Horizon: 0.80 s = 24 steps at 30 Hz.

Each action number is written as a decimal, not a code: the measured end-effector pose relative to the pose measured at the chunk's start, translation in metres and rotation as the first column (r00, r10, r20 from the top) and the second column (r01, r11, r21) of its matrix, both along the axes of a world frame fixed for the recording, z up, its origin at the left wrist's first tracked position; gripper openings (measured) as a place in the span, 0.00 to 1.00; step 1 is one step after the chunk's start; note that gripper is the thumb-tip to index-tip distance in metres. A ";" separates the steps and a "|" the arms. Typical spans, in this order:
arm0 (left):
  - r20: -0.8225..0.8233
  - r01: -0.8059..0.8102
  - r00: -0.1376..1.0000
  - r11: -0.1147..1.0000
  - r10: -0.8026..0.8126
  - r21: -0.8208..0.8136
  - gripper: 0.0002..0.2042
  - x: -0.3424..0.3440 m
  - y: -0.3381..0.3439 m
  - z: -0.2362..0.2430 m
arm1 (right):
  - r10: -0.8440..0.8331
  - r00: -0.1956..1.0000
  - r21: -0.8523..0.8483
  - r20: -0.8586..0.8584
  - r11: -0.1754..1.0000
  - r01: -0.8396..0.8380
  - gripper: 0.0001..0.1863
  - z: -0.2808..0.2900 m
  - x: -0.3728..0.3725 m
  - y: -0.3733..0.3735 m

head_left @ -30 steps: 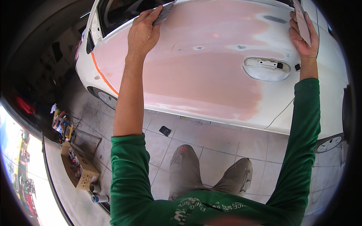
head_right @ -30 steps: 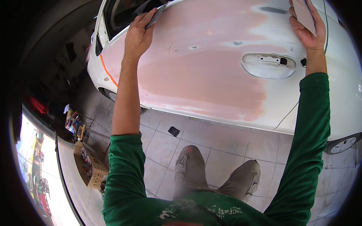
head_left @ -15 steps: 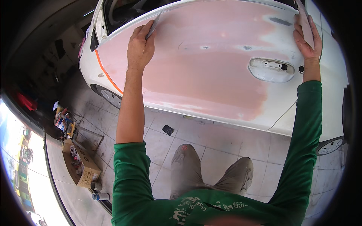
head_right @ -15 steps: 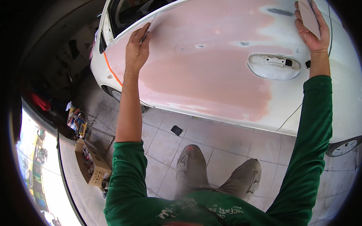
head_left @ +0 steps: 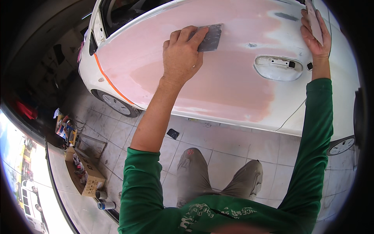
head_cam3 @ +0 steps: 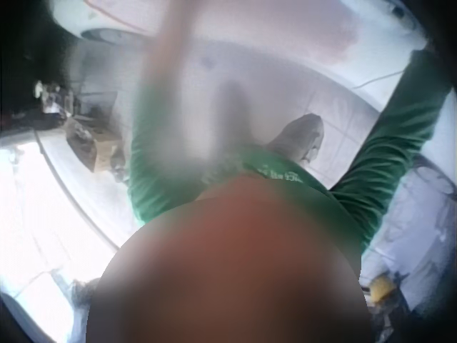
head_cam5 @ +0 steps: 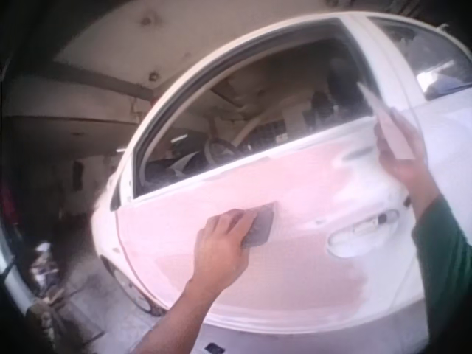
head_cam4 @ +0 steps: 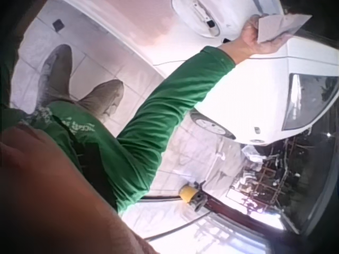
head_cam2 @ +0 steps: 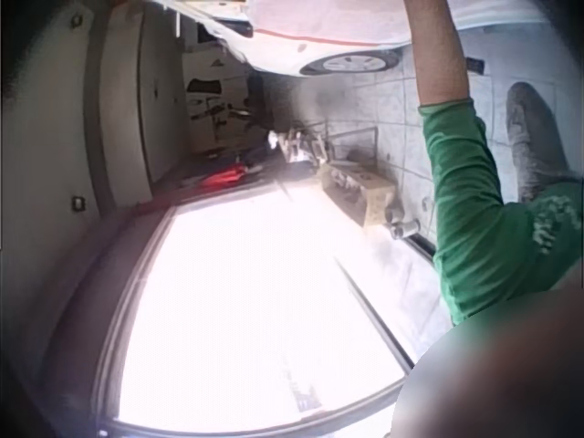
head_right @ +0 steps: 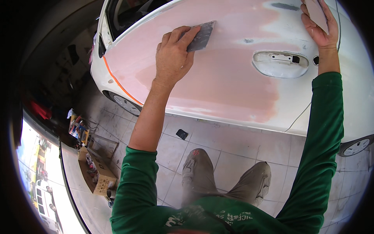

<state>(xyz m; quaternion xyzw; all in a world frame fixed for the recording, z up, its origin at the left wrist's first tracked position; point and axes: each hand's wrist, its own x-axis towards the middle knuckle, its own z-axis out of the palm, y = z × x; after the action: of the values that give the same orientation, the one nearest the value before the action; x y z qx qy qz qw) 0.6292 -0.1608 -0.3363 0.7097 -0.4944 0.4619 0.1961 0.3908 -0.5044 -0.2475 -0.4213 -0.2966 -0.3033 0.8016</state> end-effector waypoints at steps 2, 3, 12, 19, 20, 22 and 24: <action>-0.068 0.054 0.996 0.999 -0.054 0.004 0.25 0.013 0.020 0.010 | -0.007 0.998 0.127 -0.055 0.992 0.014 0.30 0.007 -0.002 0.003; -0.107 0.068 0.992 0.997 -0.072 -0.036 0.24 0.029 0.032 0.017 | -0.027 0.998 0.092 -0.055 0.995 0.032 0.29 0.007 0.002 -0.003; -0.522 -0.115 0.853 0.971 -0.010 -0.207 0.18 0.112 0.059 0.073 | -0.137 0.990 -0.024 0.025 0.990 0.138 0.19 -0.003 -0.002 0.003; -0.184 0.151 0.974 0.984 -0.131 0.099 0.16 0.063 0.047 0.044 | -0.062 0.998 -0.026 -0.020 0.998 0.061 0.29 0.004 0.007 -0.013; -0.187 0.162 0.973 0.978 -0.136 0.128 0.16 0.062 0.052 0.043 | -0.054 0.998 -0.032 -0.011 0.998 0.054 0.29 0.004 0.008 -0.013; -0.132 0.119 0.986 0.988 -0.106 0.095 0.19 0.061 0.058 0.032 | -0.074 0.997 -0.036 -0.022 0.997 0.073 0.29 0.003 0.008 -0.013; -0.087 0.079 0.994 0.993 -0.072 0.087 0.23 0.057 0.059 0.015 | -0.060 0.998 -0.054 -0.030 0.997 0.059 0.29 0.004 0.006 -0.016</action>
<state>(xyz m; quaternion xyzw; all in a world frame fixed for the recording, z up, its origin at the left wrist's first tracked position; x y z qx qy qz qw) 0.6864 -0.1018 -0.3213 0.7172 -0.5329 0.4013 0.2015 0.3968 -0.5203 -0.2437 -0.4559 -0.2790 -0.3123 0.7854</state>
